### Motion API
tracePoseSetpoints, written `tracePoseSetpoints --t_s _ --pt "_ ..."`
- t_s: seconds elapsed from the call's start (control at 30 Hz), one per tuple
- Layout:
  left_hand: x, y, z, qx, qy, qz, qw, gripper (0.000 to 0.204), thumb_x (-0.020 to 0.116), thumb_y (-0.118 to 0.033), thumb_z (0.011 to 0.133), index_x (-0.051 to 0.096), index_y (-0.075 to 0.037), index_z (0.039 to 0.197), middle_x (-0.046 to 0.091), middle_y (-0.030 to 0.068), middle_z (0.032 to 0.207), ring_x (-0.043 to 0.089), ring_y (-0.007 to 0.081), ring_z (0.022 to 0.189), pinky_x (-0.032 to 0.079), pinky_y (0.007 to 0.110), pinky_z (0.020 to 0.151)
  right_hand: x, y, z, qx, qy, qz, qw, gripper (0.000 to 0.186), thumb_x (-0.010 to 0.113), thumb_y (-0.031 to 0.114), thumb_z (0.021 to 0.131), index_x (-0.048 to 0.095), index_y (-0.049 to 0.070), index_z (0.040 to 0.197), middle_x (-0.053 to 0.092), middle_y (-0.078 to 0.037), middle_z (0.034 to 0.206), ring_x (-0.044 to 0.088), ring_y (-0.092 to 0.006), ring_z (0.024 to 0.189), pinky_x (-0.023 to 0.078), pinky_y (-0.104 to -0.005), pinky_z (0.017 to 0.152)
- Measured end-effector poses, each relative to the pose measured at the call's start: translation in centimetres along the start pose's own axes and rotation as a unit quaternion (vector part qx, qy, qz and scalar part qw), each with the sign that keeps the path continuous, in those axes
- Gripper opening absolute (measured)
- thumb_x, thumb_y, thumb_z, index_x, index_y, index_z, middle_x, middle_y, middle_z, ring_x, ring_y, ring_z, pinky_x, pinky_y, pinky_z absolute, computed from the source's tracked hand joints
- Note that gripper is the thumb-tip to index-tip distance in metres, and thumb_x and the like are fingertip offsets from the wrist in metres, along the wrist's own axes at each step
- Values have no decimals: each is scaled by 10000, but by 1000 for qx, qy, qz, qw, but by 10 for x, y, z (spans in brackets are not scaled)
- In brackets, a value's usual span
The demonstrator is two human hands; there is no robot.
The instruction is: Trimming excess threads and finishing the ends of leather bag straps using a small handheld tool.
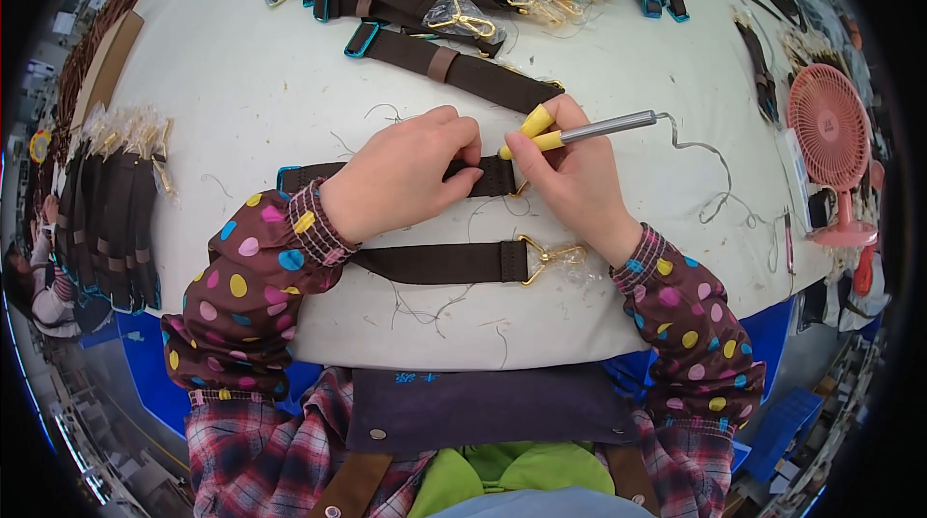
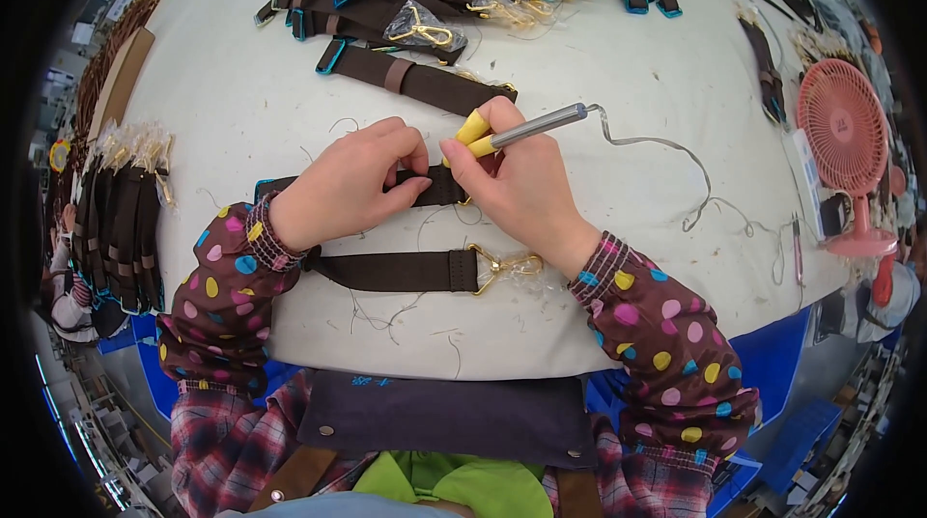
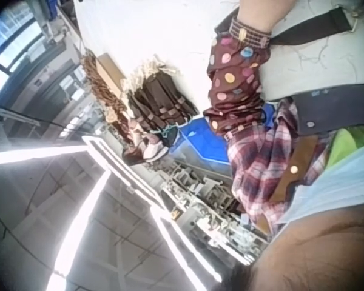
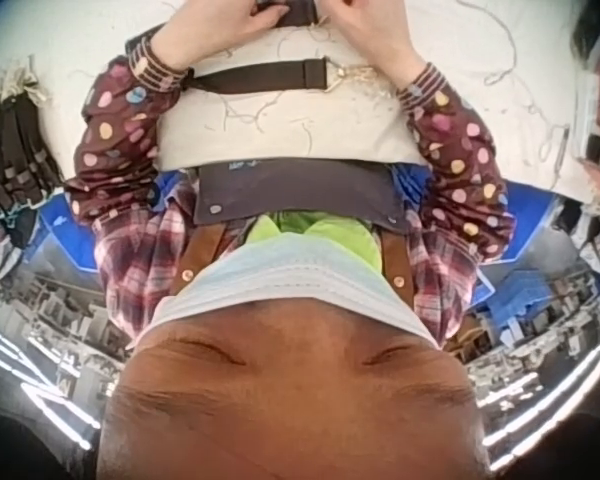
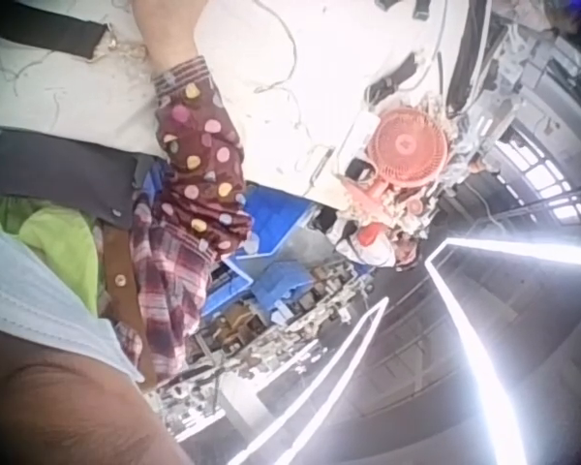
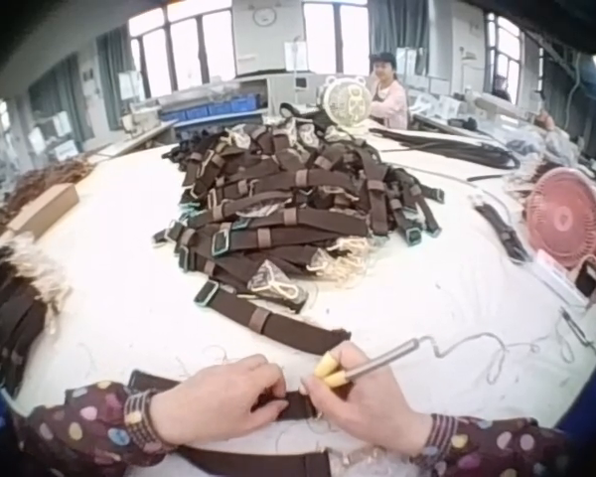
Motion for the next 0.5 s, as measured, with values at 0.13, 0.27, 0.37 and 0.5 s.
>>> tracePoseSetpoints --t_s 0.13,0.27,0.37,0.5 --pt "-1 3 2 4 -16 10 1000 130 662 -82 816 553 -24 858 544 98 826 567 213 676 474 329 624 1 -1 0 -6 3 -9 1000 206 662 118 881 479 24 901 579 -15 678 550 -47 566 418 -204 488" --pt "-6 7 8 -55 25 -96 993 124 631 -113 837 562 -10 842 590 119 804 611 255 748 499 349 685 1 -1 0 4 1 -6 1000 209 667 122 877 481 28 898 575 -16 672 543 -50 559 410 -208 483" --pt "-8 8 8 -84 41 -133 987 133 625 -121 854 565 -2 853 599 115 798 612 233 738 500 334 684 1 -3 0 -16 -4 -22 1000 214 671 127 873 482 32 898 565 -17 663 523 -54 548 399 -216 479" --pt "-9 7 9 -103 52 -145 983 147 616 -136 872 564 1 861 599 112 799 610 223 736 499 327 686 2 -4 0 -6 3 -25 1000 217 671 130 870 480 31 902 551 -17 658 503 -59 541 390 -226 478"
Point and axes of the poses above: each hand's wrist, its own z-axis towards the middle knuckle, its own x-axis out of the palm, y = z × x, the point moved 4 cm from there along z, towards the middle knuckle
